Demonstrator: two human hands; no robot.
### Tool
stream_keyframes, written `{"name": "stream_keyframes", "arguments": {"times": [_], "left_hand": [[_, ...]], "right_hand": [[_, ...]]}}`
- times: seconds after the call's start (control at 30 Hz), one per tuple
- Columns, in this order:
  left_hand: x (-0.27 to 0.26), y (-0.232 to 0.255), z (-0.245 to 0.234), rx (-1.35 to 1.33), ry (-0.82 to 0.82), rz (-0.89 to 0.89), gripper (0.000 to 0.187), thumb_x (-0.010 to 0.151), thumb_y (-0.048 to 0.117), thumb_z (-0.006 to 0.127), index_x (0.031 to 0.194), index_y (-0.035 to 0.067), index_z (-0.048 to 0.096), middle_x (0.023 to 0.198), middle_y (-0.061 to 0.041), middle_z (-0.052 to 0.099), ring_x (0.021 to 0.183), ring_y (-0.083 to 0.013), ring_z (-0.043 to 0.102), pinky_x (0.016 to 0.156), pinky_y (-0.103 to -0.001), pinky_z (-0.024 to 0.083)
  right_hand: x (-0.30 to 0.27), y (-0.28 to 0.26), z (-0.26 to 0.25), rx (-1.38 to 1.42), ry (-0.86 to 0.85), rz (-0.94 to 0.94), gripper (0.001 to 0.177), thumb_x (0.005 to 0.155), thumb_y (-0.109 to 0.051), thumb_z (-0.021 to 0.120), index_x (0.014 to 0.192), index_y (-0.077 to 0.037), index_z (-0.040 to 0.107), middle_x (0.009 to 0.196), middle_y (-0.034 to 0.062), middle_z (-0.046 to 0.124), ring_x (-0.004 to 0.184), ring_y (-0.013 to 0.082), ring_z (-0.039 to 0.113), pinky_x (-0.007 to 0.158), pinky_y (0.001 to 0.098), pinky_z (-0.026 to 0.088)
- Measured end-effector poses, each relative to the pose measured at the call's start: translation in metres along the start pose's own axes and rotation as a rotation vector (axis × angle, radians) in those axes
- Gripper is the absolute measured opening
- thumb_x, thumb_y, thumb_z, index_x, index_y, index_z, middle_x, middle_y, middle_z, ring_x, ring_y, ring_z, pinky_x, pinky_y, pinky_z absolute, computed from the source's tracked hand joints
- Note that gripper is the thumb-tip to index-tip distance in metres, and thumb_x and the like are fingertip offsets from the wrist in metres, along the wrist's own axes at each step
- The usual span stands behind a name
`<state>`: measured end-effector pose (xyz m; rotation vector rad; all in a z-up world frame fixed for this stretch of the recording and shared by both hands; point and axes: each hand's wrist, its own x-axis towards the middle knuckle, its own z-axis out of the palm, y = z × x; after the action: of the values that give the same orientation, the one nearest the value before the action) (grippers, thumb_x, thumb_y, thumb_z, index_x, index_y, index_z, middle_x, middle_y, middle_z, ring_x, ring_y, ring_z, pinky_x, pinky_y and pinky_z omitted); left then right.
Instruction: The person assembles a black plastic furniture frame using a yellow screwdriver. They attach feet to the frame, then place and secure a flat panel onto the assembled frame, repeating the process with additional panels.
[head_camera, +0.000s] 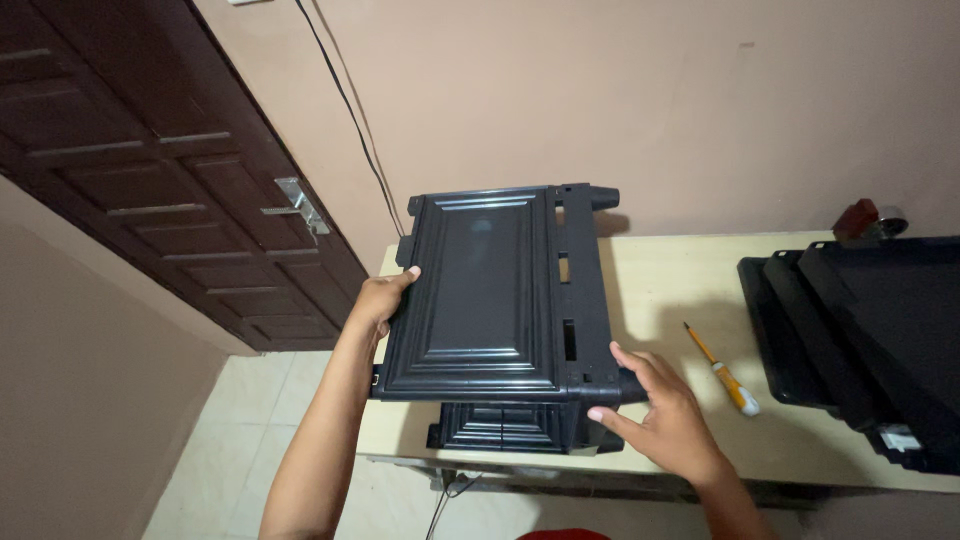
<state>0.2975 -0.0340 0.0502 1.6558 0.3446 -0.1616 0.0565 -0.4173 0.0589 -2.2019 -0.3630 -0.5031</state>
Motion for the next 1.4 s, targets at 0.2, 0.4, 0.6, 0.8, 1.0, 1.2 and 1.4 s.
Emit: {"name": "stream_keyframes", "arguments": {"times": [0.2,0.4,0.6,0.8,1.0,1.2,1.4], "left_hand": [[0.008,-0.006,-0.011,0.013,-0.138,0.04,0.041,0.094,0.026,0.07,0.112,-0.011,0.074,0.099,-0.021,0.077,0.081,-0.0249,0.074,0.07,-0.034,0.058],[0.007,-0.015,-0.016,-0.221,-0.185,0.149,0.046,0.095,0.018,0.069,0.132,-0.009,0.062,0.108,-0.018,0.076,0.088,-0.0195,0.073,0.077,-0.031,0.06],[0.008,-0.018,-0.014,-0.269,-0.163,0.157,0.058,0.093,0.015,0.07,0.144,-0.006,0.054,0.113,-0.015,0.075,0.093,-0.0178,0.073,0.081,-0.03,0.058],[0.008,-0.016,-0.012,-0.277,-0.151,0.131,0.057,0.093,0.014,0.07,0.144,-0.006,0.054,0.113,-0.016,0.076,0.092,-0.0179,0.073,0.08,-0.03,0.059],[0.001,-0.014,-0.008,-0.288,-0.162,0.123,0.053,0.094,0.014,0.069,0.141,-0.006,0.058,0.109,-0.015,0.075,0.088,-0.0179,0.073,0.077,-0.03,0.059],[0.003,-0.014,-0.006,-0.309,-0.166,0.129,0.052,0.094,0.013,0.069,0.141,-0.006,0.058,0.107,-0.015,0.076,0.086,-0.018,0.073,0.076,-0.031,0.06],[0.003,-0.017,-0.007,-0.285,-0.184,0.131,0.052,0.094,0.015,0.068,0.141,-0.006,0.058,0.109,-0.016,0.076,0.089,-0.02,0.072,0.079,-0.033,0.059]], "right_hand": [[0.006,-0.017,0.002,-0.318,0.093,-0.057,0.088,0.06,-0.047,0.092,0.128,-0.001,0.058,0.107,0.0157,0.068,0.106,0.0332,0.062,0.098,0.0498,0.045],[0.007,-0.026,0.02,-0.371,0.207,-0.129,0.094,0.062,-0.055,0.088,0.123,0.008,0.055,0.113,0.025,0.065,0.109,0.0393,0.061,0.097,0.0507,0.046],[0.006,-0.021,0.025,-0.421,0.177,-0.115,0.095,0.063,-0.058,0.087,0.122,0.009,0.054,0.116,0.0261,0.064,0.111,0.0374,0.061,0.096,0.0504,0.046],[0.004,-0.018,0.026,-0.459,0.154,-0.126,0.094,0.067,-0.057,0.084,0.125,0.01,0.053,0.122,0.0259,0.063,0.116,0.0379,0.059,0.099,0.0505,0.045],[0.004,-0.017,0.026,-0.459,0.143,-0.146,0.093,0.069,-0.055,0.083,0.127,0.011,0.053,0.122,0.0273,0.062,0.117,0.0388,0.058,0.099,0.0502,0.045],[0.005,-0.017,0.025,-0.445,0.126,-0.156,0.089,0.072,-0.052,0.083,0.126,0.012,0.053,0.12,0.0269,0.063,0.113,0.0372,0.06,0.098,0.0498,0.045],[0.004,-0.014,0.023,-0.421,0.101,-0.146,0.088,0.073,-0.051,0.084,0.126,0.012,0.052,0.116,0.026,0.063,0.107,0.0356,0.061,0.096,0.0499,0.046]]}}
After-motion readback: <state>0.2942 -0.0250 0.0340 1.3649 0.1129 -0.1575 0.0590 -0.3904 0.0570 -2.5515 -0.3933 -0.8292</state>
